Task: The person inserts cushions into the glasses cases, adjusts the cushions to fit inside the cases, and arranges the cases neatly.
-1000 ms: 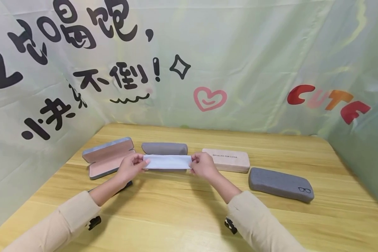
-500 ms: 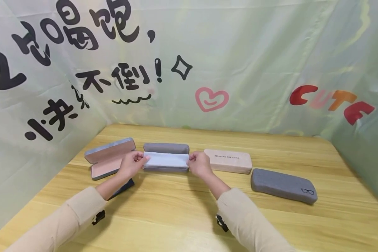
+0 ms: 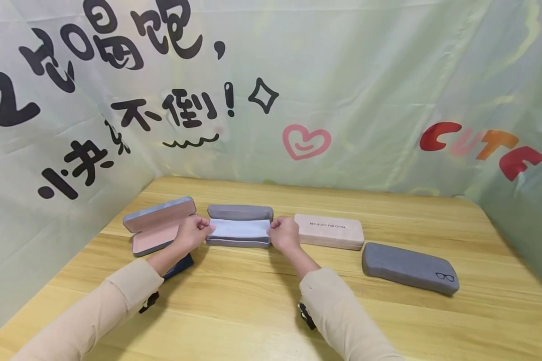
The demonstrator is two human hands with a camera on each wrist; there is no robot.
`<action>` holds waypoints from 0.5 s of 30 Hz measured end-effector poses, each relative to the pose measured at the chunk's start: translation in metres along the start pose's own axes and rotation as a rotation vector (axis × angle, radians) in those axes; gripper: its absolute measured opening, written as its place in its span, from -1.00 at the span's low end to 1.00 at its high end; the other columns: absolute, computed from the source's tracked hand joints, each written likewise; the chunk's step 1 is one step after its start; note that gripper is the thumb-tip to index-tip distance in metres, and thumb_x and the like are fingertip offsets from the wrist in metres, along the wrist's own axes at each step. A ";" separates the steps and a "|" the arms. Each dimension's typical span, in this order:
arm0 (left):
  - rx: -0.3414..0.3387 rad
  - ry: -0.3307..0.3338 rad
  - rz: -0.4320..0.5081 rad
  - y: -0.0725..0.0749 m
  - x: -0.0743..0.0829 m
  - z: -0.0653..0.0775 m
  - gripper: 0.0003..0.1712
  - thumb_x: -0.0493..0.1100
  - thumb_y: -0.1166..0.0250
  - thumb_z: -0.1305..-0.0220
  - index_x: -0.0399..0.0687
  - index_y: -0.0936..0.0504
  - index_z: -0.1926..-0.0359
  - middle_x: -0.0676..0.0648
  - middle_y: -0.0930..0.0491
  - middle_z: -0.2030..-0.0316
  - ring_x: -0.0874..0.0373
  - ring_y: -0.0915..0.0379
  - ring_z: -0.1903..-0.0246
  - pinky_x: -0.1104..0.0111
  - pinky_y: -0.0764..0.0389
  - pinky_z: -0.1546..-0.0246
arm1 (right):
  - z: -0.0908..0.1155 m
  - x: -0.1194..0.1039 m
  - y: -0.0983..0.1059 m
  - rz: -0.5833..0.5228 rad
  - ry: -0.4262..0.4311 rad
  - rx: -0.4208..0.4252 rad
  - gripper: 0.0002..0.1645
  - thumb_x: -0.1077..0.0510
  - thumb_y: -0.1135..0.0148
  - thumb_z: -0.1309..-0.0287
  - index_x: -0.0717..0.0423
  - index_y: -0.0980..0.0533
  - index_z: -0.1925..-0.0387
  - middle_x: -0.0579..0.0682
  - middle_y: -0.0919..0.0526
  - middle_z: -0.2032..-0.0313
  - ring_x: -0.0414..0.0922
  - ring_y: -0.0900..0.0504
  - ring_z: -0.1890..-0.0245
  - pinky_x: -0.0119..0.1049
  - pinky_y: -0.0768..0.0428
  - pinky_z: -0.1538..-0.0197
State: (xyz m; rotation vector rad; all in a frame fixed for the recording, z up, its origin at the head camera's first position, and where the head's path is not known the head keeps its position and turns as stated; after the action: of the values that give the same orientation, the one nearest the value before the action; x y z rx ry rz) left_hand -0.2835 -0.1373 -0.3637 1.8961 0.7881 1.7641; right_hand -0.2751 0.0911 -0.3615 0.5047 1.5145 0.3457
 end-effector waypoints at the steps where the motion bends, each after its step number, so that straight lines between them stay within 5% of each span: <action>1: -0.003 0.009 -0.012 0.000 0.000 0.000 -0.81 -0.22 -0.27 -0.17 -0.34 -0.60 0.36 -0.13 -0.50 0.45 0.13 -0.37 0.45 0.41 -0.43 0.43 | 0.000 0.000 -0.001 -0.003 -0.003 0.003 -0.93 0.37 -0.24 -0.01 0.33 -0.50 0.48 0.01 -0.50 0.61 -0.26 -0.47 0.67 -0.48 -0.45 0.54; 15: -0.019 0.128 -0.152 -0.003 -0.004 -0.007 -0.81 -0.10 -0.31 -0.14 -0.15 -0.64 0.41 -0.06 -0.61 0.42 0.18 -0.44 0.46 0.44 -0.35 0.54 | -0.006 -0.001 -0.005 0.085 -0.041 -0.018 -0.86 0.32 -0.30 0.02 0.26 -0.51 0.58 -0.06 -0.49 0.66 -0.28 -0.42 0.67 -0.51 -0.40 0.57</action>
State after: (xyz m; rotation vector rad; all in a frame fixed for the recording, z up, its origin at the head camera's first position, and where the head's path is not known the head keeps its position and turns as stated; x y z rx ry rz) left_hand -0.2911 -0.1380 -0.3679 1.6772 0.9316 1.8043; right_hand -0.2815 0.0869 -0.3635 0.5600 1.4517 0.4116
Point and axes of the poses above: each hand's wrist, its own z-axis away from the middle knuckle, its own y-axis out of the back of the hand, x = y × z, the point moved 2 cm from there along -z, towards the middle knuckle
